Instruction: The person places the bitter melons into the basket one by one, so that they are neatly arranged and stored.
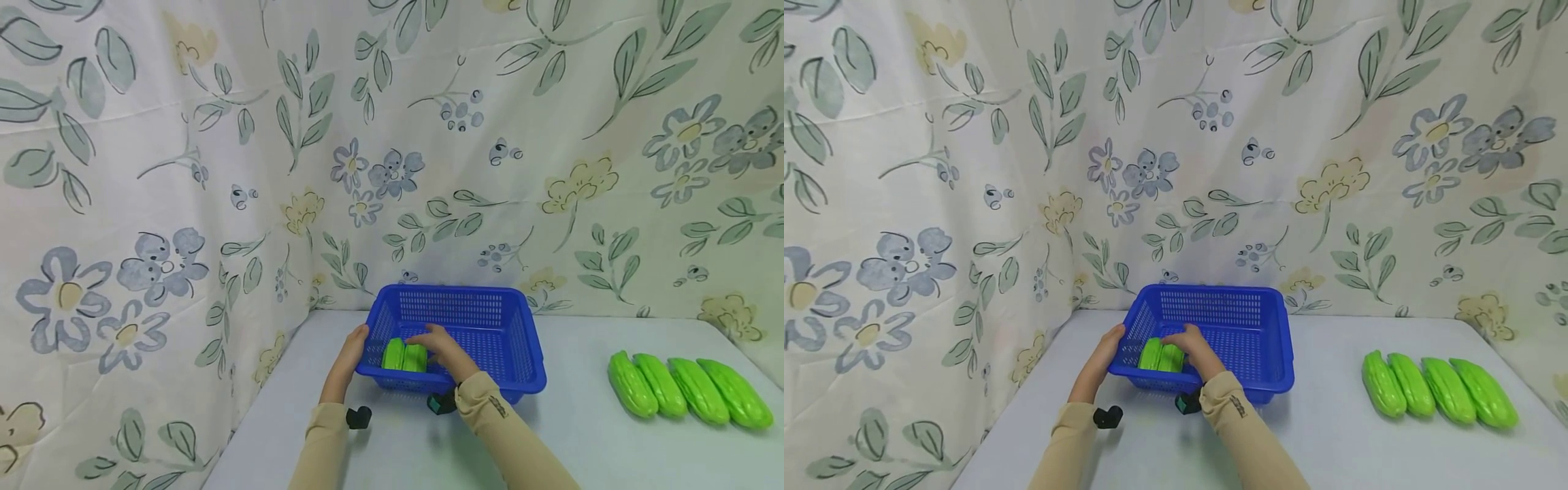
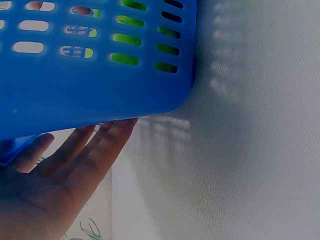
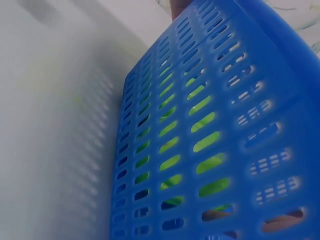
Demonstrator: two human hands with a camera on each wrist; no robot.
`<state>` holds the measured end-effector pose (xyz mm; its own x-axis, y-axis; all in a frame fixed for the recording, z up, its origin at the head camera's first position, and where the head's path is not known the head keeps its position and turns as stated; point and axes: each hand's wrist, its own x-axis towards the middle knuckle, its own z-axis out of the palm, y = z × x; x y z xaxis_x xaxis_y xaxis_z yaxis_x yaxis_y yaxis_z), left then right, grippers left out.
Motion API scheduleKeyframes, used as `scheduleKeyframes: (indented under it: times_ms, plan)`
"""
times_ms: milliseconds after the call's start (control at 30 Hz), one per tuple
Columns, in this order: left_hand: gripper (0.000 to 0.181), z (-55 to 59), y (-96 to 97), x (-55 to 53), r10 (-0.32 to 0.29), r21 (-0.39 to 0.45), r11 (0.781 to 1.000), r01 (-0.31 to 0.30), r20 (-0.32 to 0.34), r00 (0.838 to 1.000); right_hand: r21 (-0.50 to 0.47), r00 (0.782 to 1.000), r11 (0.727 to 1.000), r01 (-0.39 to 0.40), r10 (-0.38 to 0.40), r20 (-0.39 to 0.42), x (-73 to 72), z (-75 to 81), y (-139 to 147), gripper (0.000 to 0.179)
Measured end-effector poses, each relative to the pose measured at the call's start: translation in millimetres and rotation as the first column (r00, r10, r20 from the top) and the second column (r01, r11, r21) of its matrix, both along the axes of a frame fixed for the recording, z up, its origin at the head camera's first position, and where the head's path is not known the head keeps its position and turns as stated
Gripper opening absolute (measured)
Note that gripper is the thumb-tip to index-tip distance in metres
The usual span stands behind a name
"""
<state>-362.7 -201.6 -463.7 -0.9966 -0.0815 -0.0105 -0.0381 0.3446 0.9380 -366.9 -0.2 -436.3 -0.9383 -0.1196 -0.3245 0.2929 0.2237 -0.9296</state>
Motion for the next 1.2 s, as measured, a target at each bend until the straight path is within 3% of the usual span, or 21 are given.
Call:
scheduleKeyframes:
  times_ms: [333,1200]
  plan:
    - [0.054,-1.2,-0.1,0.7,0.008,-0.004,1.0,-0.008,0.031,0.999,-0.041,0.999,0.999,-0.031,0.03,-0.012,2.5,-4.3,10,0.081]
    - [0.054,-1.4,1.6,-0.4,0.015,-0.005,1.0,-0.015,0.035,0.999,-0.066,0.997,0.996,-0.068,0.066,-0.029,10.2,-2.3,17,0.081]
